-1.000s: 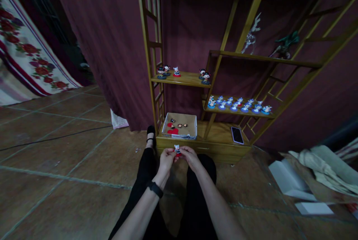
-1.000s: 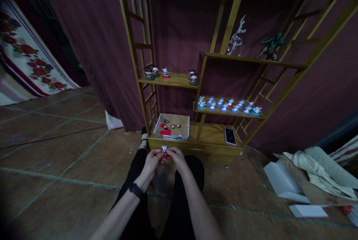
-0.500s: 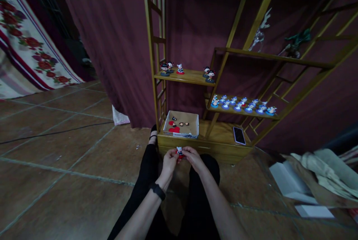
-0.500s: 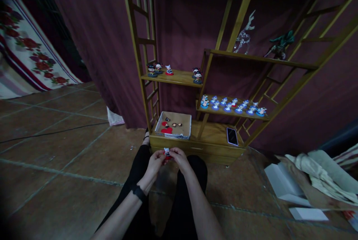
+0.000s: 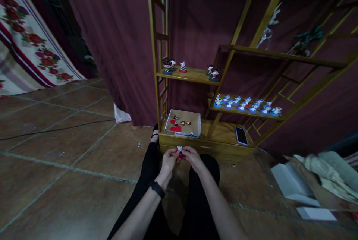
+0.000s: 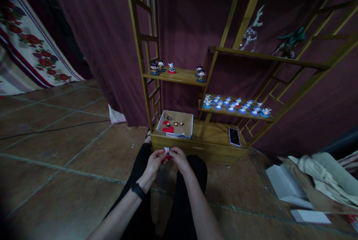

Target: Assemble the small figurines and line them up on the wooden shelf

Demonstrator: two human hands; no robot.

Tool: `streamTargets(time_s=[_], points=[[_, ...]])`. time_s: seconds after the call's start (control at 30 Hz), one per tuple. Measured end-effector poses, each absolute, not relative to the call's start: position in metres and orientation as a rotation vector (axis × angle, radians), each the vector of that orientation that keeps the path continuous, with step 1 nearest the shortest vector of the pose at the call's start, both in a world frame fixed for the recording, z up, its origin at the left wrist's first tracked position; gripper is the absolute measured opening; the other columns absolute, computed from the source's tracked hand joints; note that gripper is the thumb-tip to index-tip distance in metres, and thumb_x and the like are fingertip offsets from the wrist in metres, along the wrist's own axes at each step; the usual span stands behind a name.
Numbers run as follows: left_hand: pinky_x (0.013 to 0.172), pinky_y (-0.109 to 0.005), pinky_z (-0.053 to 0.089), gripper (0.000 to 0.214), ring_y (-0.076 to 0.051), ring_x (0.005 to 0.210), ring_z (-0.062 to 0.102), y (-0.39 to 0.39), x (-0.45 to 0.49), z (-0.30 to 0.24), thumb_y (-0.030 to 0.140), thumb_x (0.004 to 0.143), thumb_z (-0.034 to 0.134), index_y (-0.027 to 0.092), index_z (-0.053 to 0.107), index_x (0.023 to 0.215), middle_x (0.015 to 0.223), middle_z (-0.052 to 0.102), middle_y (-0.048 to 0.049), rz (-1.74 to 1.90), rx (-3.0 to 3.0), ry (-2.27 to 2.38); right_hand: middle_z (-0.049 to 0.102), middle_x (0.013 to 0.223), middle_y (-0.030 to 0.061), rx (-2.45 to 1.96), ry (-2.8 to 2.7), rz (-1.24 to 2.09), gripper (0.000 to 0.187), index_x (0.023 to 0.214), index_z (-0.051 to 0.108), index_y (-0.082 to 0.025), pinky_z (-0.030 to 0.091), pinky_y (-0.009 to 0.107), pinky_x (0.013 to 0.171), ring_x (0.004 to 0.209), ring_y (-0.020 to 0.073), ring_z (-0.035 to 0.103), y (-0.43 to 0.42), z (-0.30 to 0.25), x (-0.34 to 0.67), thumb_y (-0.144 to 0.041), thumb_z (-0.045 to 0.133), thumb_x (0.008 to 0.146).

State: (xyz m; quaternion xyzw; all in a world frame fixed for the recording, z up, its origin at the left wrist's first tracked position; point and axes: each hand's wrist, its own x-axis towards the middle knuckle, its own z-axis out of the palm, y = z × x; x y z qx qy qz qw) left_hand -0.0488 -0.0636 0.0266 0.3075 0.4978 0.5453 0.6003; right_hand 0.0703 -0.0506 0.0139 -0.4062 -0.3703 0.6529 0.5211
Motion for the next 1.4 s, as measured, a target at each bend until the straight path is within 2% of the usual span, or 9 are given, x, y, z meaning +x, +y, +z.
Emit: streamTargets(time_s=[0.37, 0.67, 0.83, 0.97, 1.17, 1.3, 1.4], points=[[0.043, -0.017, 0.04, 0.019, -0.007, 0.044, 0.054, -0.055, -0.047, 0.033, 0.015, 0.061, 0.071, 0.011, 0.06, 0.076, 0.057, 0.061, -0.0017, 1.224, 0.638, 1.101, 0.064, 0.074, 0.0019, -0.967, -0.839, 1.511, 0.028, 0.072, 0.063, -0.017, 0.045, 0.028, 0.066, 0.067, 0.0147, 0.058, -0.05, 0.021, 0.071, -0.038, 0.072, 0.056], [0.053, -0.019, 0.048, 0.01, -0.01, 0.053, 0.061, -0.045, -0.05, 0.037, 0.011, 0.07, 0.061, 0.011, 0.06, 0.08, 0.065, 0.065, -0.006, 1.101, 0.488, 0.932, 0.066, 0.081, 0.0028, -0.949, -0.763, 1.484, 0.031, 0.08, 0.063, -0.019, 0.046, 0.03, 0.071, 0.073, 0.0158, 0.06, -0.051, 0.024, 0.075, -0.039, 0.071, 0.058], [0.052, -0.019, 0.048, 0.015, -0.01, 0.052, 0.06, -0.045, -0.047, 0.037, 0.015, 0.066, 0.067, 0.012, 0.059, 0.078, 0.063, 0.064, -0.0043, 1.133, 0.567, 0.999, 0.065, 0.078, 0.0017, -0.952, -0.782, 1.463, 0.03, 0.078, 0.062, -0.02, 0.046, 0.031, 0.07, 0.073, 0.017, 0.059, -0.051, 0.023, 0.074, -0.041, 0.07, 0.059], [0.051, -0.018, 0.045, 0.023, -0.009, 0.051, 0.058, -0.045, -0.043, 0.035, 0.019, 0.06, 0.071, 0.013, 0.059, 0.079, 0.061, 0.063, -0.001, 1.226, 0.675, 1.055, 0.065, 0.082, 0.0019, -0.943, -0.845, 1.393, 0.027, 0.08, 0.064, -0.02, 0.044, 0.032, 0.078, 0.081, 0.0172, 0.059, -0.048, 0.019, 0.075, -0.039, 0.069, 0.061], [0.056, -0.02, 0.046, 0.04, -0.01, 0.056, 0.058, -0.044, -0.042, 0.039, 0.02, 0.056, 0.073, 0.015, 0.058, 0.092, 0.065, 0.063, 0.0008, 1.33, 0.79, 1.059, 0.066, 0.096, 0.0037, -0.859, -0.836, 1.424, 0.032, 0.09, 0.065, -0.022, 0.042, 0.035, 0.085, 0.094, 0.0199, 0.058, -0.052, 0.029, 0.077, -0.037, 0.069, 0.062], [0.062, -0.021, 0.047, 0.027, -0.012, 0.064, 0.06, -0.044, -0.041, 0.047, 0.015, 0.059, 0.07, 0.014, 0.061, 0.084, 0.072, 0.066, -0.0034, 1.339, 0.904, 1.027, 0.066, 0.099, 0.0042, -0.765, -0.761, 1.474, 0.027, 0.092, 0.065, -0.022, 0.041, 0.033, 0.087, 0.094, 0.0177, 0.058, -0.058, 0.037, 0.079, -0.034, 0.066, 0.067], [0.066, -0.022, 0.048, 0.023, -0.013, 0.069, 0.061, -0.045, -0.041, 0.053, 0.014, 0.059, 0.069, 0.014, 0.062, 0.081, 0.075, 0.067, -0.0046, 1.322, 0.962, 0.983, 0.066, 0.096, 0.0034, -0.748, -0.719, 1.468, 0.026, 0.088, 0.065, -0.022, 0.042, 0.032, 0.086, 0.091, 0.0169, 0.059, -0.057, 0.036, 0.082, -0.029, 0.069, 0.064]])
